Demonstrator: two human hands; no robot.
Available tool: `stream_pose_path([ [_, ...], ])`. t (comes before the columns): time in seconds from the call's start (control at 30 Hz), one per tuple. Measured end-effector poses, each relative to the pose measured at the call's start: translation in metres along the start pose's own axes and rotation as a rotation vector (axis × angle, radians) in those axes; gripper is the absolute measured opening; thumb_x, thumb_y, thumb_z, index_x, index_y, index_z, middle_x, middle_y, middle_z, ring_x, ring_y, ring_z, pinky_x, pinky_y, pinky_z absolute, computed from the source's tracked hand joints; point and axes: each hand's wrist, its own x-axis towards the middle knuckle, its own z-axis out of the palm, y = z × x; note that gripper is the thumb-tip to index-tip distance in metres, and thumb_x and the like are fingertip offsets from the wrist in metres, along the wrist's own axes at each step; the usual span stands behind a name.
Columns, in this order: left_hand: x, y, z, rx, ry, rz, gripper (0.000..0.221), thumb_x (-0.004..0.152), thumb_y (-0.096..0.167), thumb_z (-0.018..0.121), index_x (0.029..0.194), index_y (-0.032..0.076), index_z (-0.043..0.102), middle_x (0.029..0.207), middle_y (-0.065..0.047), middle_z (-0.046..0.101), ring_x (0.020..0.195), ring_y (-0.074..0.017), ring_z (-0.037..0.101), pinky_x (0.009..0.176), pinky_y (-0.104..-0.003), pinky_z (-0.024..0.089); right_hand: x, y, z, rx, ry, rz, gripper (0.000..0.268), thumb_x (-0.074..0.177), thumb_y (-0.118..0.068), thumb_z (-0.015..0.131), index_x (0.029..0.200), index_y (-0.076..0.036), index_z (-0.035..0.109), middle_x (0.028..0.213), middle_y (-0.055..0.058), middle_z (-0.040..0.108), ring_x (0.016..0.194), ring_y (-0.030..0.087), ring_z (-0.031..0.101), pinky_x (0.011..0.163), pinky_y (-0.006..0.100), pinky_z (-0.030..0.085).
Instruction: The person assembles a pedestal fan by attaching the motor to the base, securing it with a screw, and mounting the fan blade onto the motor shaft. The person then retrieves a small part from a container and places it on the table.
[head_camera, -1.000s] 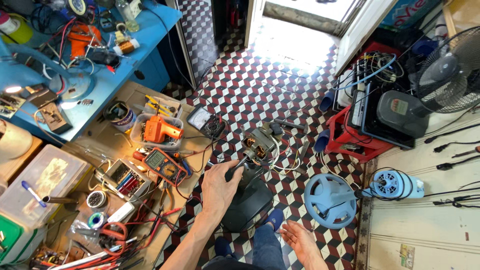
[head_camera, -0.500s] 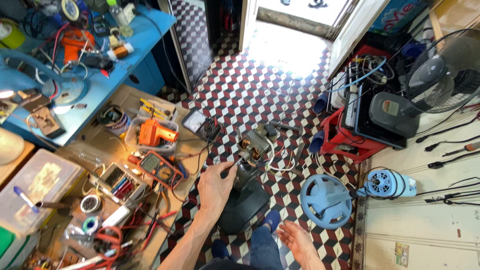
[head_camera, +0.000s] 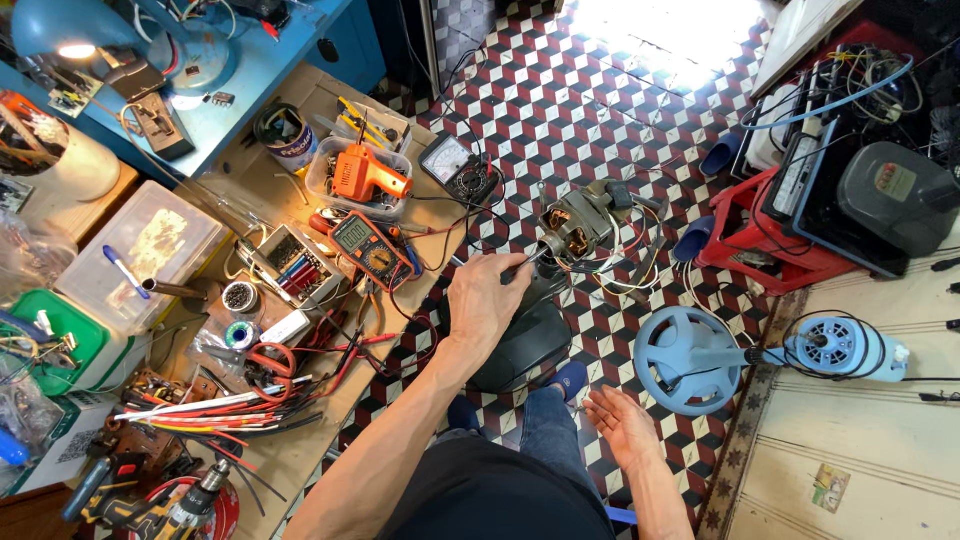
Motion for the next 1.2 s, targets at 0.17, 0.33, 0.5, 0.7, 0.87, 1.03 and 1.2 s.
stream_pose_path([
  [0.17, 0.009, 0.002, 0.002, 0.075, -0.089, -0.040, 0.022, 0.084, 0.030, 0.076, 0.098, 0.015, 0.082, 0.092, -0.015, 0.074, 0.087, -0.0338, 0.069, 0.076, -0.046, 0.055, 0.001, -0.003, -0.001, -0.004, -0.020, -0.011, 0.037, 0.090, -0.016, 0.070, 0.121, 0.001, 0.058, 0.114, 0.020, 0.070, 0.102, 0.030, 0.070, 0.089, 0.040, 0.057],
  [0.33, 0.017, 0.003, -0.001, 0.184, -0.187, 0.030, 0.019, 0.086, 0.031, 0.074, 0.094, 0.015, 0.082, 0.083, -0.015, 0.074, 0.085, -0.0345, 0.069, 0.074, -0.048, 0.054, 0.010, 0.002, -0.003, 0.007, -0.036, -0.021, 0.038, 0.093, -0.018, 0.067, 0.123, 0.004, 0.061, 0.117, 0.021, 0.069, 0.104, 0.031, 0.070, 0.090, 0.040, 0.058],
  [0.5, 0.020, 0.005, -0.001, 0.218, -0.165, 0.138, 0.016, 0.087, 0.027, 0.073, 0.089, 0.013, 0.082, 0.079, -0.013, 0.074, 0.084, -0.0344, 0.069, 0.073, -0.048, 0.054, 0.015, 0.006, -0.006, 0.029, -0.041, -0.014, 0.038, 0.094, -0.017, 0.066, 0.125, 0.004, 0.060, 0.118, 0.021, 0.069, 0.105, 0.031, 0.069, 0.092, 0.041, 0.057],
  [0.7, 0.018, 0.013, -0.011, 0.174, -0.063, 0.087, 0.021, 0.085, 0.029, 0.076, 0.096, 0.012, 0.082, 0.084, -0.016, 0.074, 0.083, -0.0343, 0.070, 0.072, -0.046, 0.055, 0.013, 0.004, -0.011, 0.011, -0.032, -0.018, 0.037, 0.093, -0.017, 0.066, 0.124, 0.003, 0.060, 0.117, 0.023, 0.068, 0.101, 0.032, 0.070, 0.088, 0.041, 0.057],
  [0.87, -0.006, -0.030, -0.032, -0.076, 0.026, -0.108, 0.026, 0.091, 0.033, 0.071, 0.102, 0.011, 0.080, 0.091, -0.012, 0.077, 0.084, -0.0280, 0.076, 0.074, -0.040, 0.059, 0.003, 0.005, -0.008, -0.139, -0.041, -0.066, 0.040, 0.093, -0.015, 0.068, 0.127, 0.004, 0.059, 0.115, 0.020, 0.069, 0.099, 0.030, 0.071, 0.086, 0.040, 0.058],
  [1.03, -0.045, -0.122, 0.021, -0.038, -0.179, -0.548, 0.030, 0.092, 0.037, 0.073, 0.094, 0.008, 0.080, 0.083, -0.014, 0.077, 0.076, -0.0283, 0.076, 0.072, -0.040, 0.057, -0.004, 0.005, 0.016, -0.429, -0.080, -0.069, 0.039, 0.094, -0.014, 0.062, 0.130, 0.002, 0.061, 0.115, 0.014, 0.070, 0.099, 0.027, 0.072, 0.086, 0.036, 0.059],
  [1.2, -0.096, -0.206, 0.157, -0.384, -0.278, -0.733, 0.034, 0.089, 0.022, 0.066, 0.120, 0.009, 0.075, 0.099, -0.013, 0.079, 0.089, -0.0228, 0.077, 0.081, -0.035, 0.059, -0.011, 0.017, 0.024, -0.488, -0.072, 0.017, 0.041, 0.093, -0.012, 0.065, 0.131, 0.002, 0.061, 0.109, 0.014, 0.071, 0.097, 0.026, 0.071, 0.085, 0.036, 0.057],
])
